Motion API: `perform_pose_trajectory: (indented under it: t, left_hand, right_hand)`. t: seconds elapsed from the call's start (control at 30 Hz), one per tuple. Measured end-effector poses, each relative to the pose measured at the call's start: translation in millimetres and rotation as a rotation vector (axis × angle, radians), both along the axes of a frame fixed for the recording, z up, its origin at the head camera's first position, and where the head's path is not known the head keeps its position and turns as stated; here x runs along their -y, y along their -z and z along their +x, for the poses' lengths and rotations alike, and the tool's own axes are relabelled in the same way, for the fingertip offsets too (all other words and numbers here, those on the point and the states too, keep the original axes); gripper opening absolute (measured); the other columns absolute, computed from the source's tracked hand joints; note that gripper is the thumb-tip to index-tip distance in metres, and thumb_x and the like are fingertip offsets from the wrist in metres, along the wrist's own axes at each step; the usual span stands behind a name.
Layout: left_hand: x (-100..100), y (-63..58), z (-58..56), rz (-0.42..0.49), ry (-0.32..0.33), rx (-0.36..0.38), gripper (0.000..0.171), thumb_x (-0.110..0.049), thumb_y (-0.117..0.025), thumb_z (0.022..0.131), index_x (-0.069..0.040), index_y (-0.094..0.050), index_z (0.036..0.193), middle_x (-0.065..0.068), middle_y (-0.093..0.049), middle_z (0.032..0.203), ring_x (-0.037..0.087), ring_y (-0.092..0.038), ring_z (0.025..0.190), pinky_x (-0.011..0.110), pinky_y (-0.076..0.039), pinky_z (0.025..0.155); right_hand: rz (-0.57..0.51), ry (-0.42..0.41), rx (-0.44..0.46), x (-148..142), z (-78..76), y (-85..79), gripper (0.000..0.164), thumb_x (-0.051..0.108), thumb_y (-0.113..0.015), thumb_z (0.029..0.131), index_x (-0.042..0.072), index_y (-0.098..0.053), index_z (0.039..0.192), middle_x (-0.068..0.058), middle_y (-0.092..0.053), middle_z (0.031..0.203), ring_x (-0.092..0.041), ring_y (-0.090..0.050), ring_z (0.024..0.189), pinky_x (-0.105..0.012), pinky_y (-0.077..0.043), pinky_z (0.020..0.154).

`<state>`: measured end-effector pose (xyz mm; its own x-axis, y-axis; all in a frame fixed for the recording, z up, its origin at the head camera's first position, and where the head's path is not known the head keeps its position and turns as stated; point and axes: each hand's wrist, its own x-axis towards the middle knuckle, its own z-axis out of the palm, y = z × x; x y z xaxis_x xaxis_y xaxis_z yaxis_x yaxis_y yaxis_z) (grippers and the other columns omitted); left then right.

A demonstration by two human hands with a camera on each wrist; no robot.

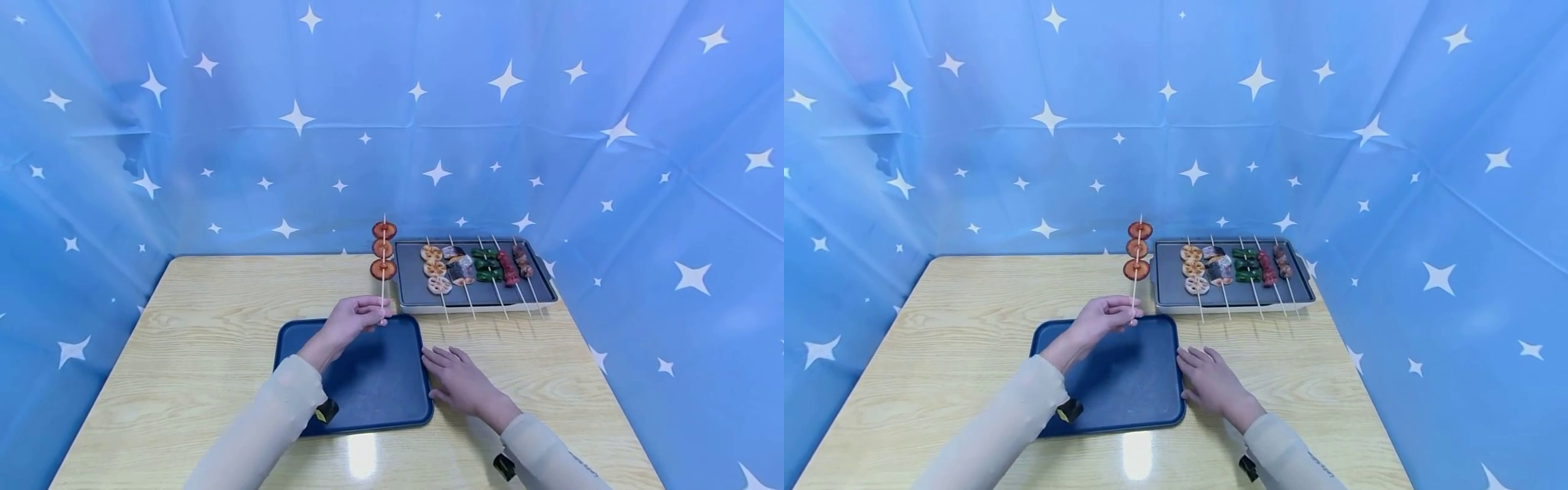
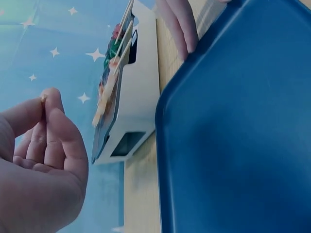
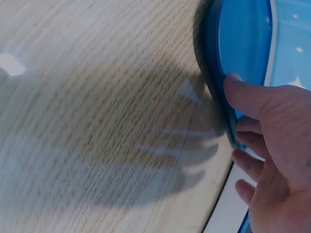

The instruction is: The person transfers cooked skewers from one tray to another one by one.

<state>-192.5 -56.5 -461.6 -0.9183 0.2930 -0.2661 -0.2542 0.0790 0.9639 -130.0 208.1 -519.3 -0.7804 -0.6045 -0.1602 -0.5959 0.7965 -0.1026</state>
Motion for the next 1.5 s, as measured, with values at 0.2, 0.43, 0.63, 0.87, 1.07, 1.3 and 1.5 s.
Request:
perform_pose_trajectory:
  t: [0.2, 0.43, 0.63, 0.87, 1.07, 1.3, 1.5]
  left_hand:
    - [27, 0.3, 5.9, -0.068, -0.009, -0.012, 0.037, -0.025, -0.062, 0.096, -0.011, -0.062, 0.13, 0.005, -0.073, 0.115, 0.021, -0.07, 0.104, 0.033, -0.056, 0.09]
    - [61, 9.2, 20.4, -0.121, -0.002, -0.024, 0.035, -0.023, -0.061, 0.096, -0.009, -0.061, 0.129, 0.014, -0.071, 0.118, 0.026, -0.069, 0.106, 0.029, -0.056, 0.084]
    - [88, 16.0, 36.7, -0.146, 0.038, -0.038, 0.034, -0.018, -0.061, 0.096, 0.001, -0.059, 0.124, 0.016, -0.072, 0.114, 0.027, -0.07, 0.099, 0.03, -0.056, 0.08]
    - [113, 21.0, 50.5, -0.162, 0.043, -0.015, 0.038, -0.018, -0.061, 0.096, 0.007, -0.056, 0.125, 0.021, -0.069, 0.117, 0.013, -0.07, 0.09, 0.035, -0.058, 0.082]
    - [129, 26.3, 63.6, -0.177, 0.05, 0.014, 0.042, -0.017, -0.061, 0.096, 0.011, -0.052, 0.126, 0.022, -0.069, 0.117, 0.01, -0.07, 0.089, 0.034, -0.059, 0.082]
    - [145, 32.4, 82.8, -0.18, 0.112, 0.057, 0.04, -0.015, -0.063, 0.094, 0.014, -0.052, 0.119, 0.02, -0.073, 0.107, 0.009, -0.07, 0.085, 0.027, -0.058, 0.072]
    - [154, 35.5, 98.2, -0.243, 0.141, 0.077, 0.035, -0.017, -0.064, 0.092, 0.01, -0.057, 0.114, 0.018, -0.074, 0.105, 0.015, -0.069, 0.089, 0.03, -0.056, 0.073]
  right_hand:
    - [-0.004, -0.022, -0.017, 0, -0.6, -1.5, 0.065, 0.038, -0.067, 0.09, 0.004, -0.048, 0.143, -0.01, -0.043, 0.153, -0.032, -0.041, 0.141, -0.055, -0.032, 0.117]
    - [-0.009, -0.043, -0.031, -2, -4.2, -4.3, 0.069, 0.041, -0.069, 0.087, 0.004, -0.049, 0.142, -0.011, -0.045, 0.152, -0.032, -0.041, 0.141, -0.055, -0.033, 0.117]
    - [-0.015, -0.069, -0.039, -3, -10.5, -4.2, 0.077, 0.045, -0.072, 0.083, 0.006, -0.047, 0.144, -0.01, -0.042, 0.154, -0.033, -0.038, 0.143, -0.057, -0.031, 0.117]
    - [-0.022, -0.079, -0.019, -3, -12.7, -1.8, 0.077, 0.044, -0.073, 0.082, 0.005, -0.048, 0.143, -0.011, -0.043, 0.153, -0.035, -0.037, 0.143, -0.059, -0.031, 0.116]
    - [-0.027, -0.072, -0.017, -3, -12.0, -0.2, 0.078, 0.043, -0.073, 0.081, 0.005, -0.047, 0.144, -0.011, -0.042, 0.154, -0.035, -0.037, 0.143, -0.059, -0.03, 0.117]
    - [-0.029, -0.074, -0.03, -2, -12.2, -1.0, 0.078, 0.042, -0.074, 0.08, 0.004, -0.048, 0.143, -0.012, -0.044, 0.152, -0.036, -0.039, 0.142, -0.059, -0.032, 0.116]
    - [-0.027, -0.071, -0.025, -1, -11.8, -0.6, 0.078, 0.042, -0.074, 0.08, 0.004, -0.048, 0.143, -0.011, -0.044, 0.153, -0.035, -0.038, 0.143, -0.058, -0.031, 0.116]
